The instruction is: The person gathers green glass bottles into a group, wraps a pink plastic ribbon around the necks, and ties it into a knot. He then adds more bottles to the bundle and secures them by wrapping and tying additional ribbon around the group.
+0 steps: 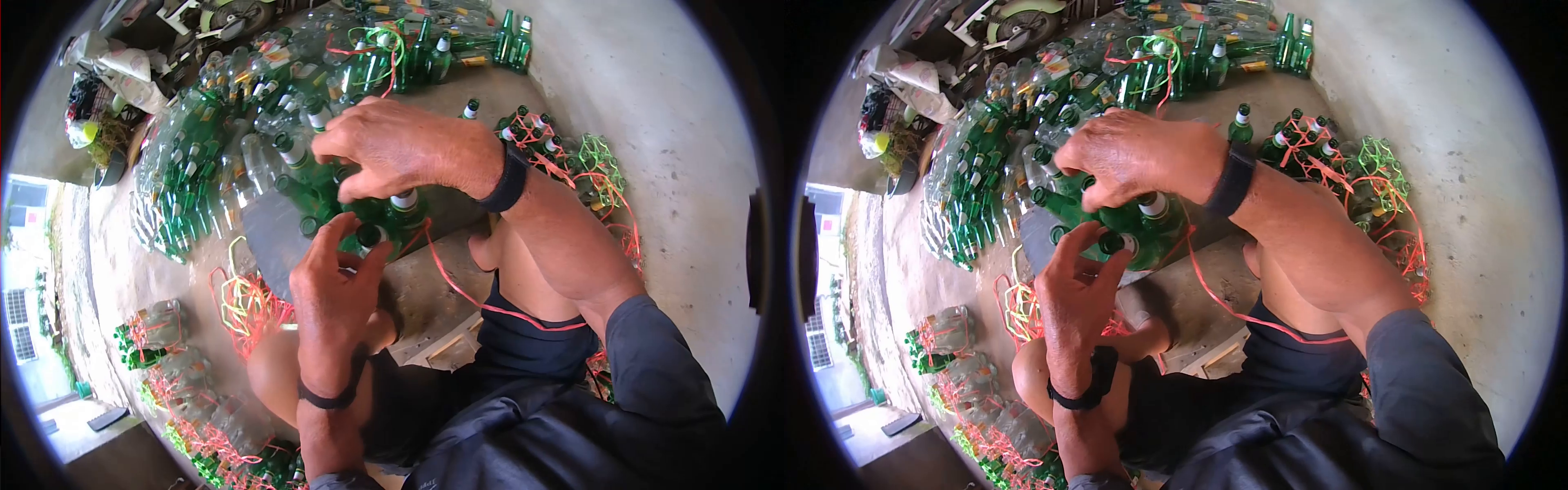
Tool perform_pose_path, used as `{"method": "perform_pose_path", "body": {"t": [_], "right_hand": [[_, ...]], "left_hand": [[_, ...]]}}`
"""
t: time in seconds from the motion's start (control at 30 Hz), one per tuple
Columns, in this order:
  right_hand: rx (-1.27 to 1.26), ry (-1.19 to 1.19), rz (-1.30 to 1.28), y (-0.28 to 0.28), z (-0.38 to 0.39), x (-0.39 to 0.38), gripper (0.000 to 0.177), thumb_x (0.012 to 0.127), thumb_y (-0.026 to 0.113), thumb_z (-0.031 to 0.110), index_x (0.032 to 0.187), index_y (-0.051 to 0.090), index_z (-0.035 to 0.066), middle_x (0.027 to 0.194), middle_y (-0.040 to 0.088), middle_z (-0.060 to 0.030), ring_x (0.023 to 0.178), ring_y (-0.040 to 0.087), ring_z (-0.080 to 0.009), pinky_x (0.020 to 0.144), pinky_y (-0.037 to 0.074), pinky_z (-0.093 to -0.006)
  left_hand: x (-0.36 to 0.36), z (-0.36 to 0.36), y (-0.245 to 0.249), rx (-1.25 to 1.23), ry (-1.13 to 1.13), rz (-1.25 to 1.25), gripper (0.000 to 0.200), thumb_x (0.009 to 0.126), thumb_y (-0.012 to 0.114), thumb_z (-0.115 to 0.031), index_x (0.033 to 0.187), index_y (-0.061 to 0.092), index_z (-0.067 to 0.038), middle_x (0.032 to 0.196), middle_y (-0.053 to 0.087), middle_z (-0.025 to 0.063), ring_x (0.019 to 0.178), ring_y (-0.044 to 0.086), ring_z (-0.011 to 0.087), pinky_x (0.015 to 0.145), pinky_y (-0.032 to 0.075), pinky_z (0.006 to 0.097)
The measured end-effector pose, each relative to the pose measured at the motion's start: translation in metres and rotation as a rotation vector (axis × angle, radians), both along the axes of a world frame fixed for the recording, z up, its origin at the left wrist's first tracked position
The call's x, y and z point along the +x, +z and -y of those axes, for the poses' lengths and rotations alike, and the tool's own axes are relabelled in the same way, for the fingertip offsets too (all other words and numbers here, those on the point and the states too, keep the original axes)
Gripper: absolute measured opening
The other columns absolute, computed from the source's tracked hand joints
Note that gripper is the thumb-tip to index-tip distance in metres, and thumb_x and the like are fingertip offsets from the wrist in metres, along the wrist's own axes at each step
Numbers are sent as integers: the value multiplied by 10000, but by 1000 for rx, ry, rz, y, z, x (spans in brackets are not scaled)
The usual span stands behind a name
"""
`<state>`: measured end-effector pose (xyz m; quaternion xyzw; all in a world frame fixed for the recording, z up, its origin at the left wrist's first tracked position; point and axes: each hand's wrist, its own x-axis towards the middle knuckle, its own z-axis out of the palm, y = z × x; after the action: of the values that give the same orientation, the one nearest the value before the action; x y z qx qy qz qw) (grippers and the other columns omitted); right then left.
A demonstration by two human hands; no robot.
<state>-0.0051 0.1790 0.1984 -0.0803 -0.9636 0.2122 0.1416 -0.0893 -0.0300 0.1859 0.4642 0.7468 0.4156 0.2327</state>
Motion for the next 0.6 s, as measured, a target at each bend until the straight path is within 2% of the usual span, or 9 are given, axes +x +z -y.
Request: {"method": "perform_pose_path", "body": {"t": [0.07, 0.13, 0.2, 0.27, 0.33, 0.37, 0.5, 0.57, 0.6], "right_hand": [[-47, -8, -40, 4, -6, 2, 323, 785, 792, 244, 943, 652, 0, 827, 679, -177, 844, 704, -376, 760, 540, -482], [-136, -82, -168, 11, -19, 4, 283, 813, 785, 316, 943, 738, 69, 862, 739, -156, 865, 737, -375, 762, 565, -480], [-105, -213, -208, 14, -39, 14, 202, 859, 744, 272, 896, 753, 74, 800, 741, -133, 787, 736, -327, 723, 564, -442], [-125, -334, -247, 18, -60, 27, 177, 873, 725, 249, 923, 768, 85, 789, 742, -130, 761, 733, -311, 720, 565, -434], [-63, -439, -219, 11, -91, 40, 180, 871, 724, 246, 931, 778, 86, 795, 745, -138, 752, 732, -306, 721, 569, -429], [-34, -494, -252, 0, -109, 48, 184, 867, 723, 246, 922, 780, 81, 812, 753, -146, 760, 736, -315, 724, 572, -439], [54, -649, -145, -28, -151, 81, 184, 849, 719, 230, 931, 782, 78, 863, 766, -165, 831, 750, -353, 767, 580, -454], [56, -743, 10, -56, -174, 93, 191, 872, 754, 181, 973, 748, 19, 864, 762, -148, 800, 733, -278, 741, 562, -414], [56, -745, 13, -62, -174, 97, 191, 872, 754, 181, 973, 748, 19, 864, 762, -148, 800, 733, -278, 741, 562, -414]], "left_hand": [[-1, 0, -2, 21, 3, 5, 455, 830, 888, -115, 1230, 711, 10, 1093, 793, 147, 685, 741, 158, 613, 582, 306], [-2, 0, -6, 44, 28, 9, 419, 841, 883, -108, 1208, 715, 3, 1074, 797, 138, 673, 737, 146, 598, 576, 294], [-3, 1, -6, 61, 31, 14, 398, 850, 878, -105, 1199, 717, 1, 1061, 799, 132, 672, 735, 138, 595, 572, 288], [-4, 3, -5, 75, 38, 14, 378, 860, 873, -101, 1190, 718, -2, 1048, 801, 125, 672, 733, 130, 591, 569, 281], [-5, 4, -3, 53, 39, 36, 337, 940, 804, -65, 1253, 703, 8, 1082, 791, 75, 741, 702, 79, 653, 567, 246], [-5, 3, -3, 53, 38, 39, 337, 940, 804, -65, 1253, 703, 8, 1082, 791, 75, 741, 702, 79, 653, 567, 246], [-4, 1, -2, 155, 73, 28, 276, 967, 786, -75, 1221, 718, 11, 1020, 779, 63, 746, 692, 75, 653, 554, 235], [-4, -3, -2, 178, 81, 6, 262, 971, 784, -76, 1211, 723, 11, 1007, 777, 63, 750, 691, 75, 655, 551, 234], [-4, -6, -5, 209, 95, -1, 241, 947, 794, -57, 1173, 733, 1, 982, 785, 71, 709, 700, 86, 616, 551, 243]]}}
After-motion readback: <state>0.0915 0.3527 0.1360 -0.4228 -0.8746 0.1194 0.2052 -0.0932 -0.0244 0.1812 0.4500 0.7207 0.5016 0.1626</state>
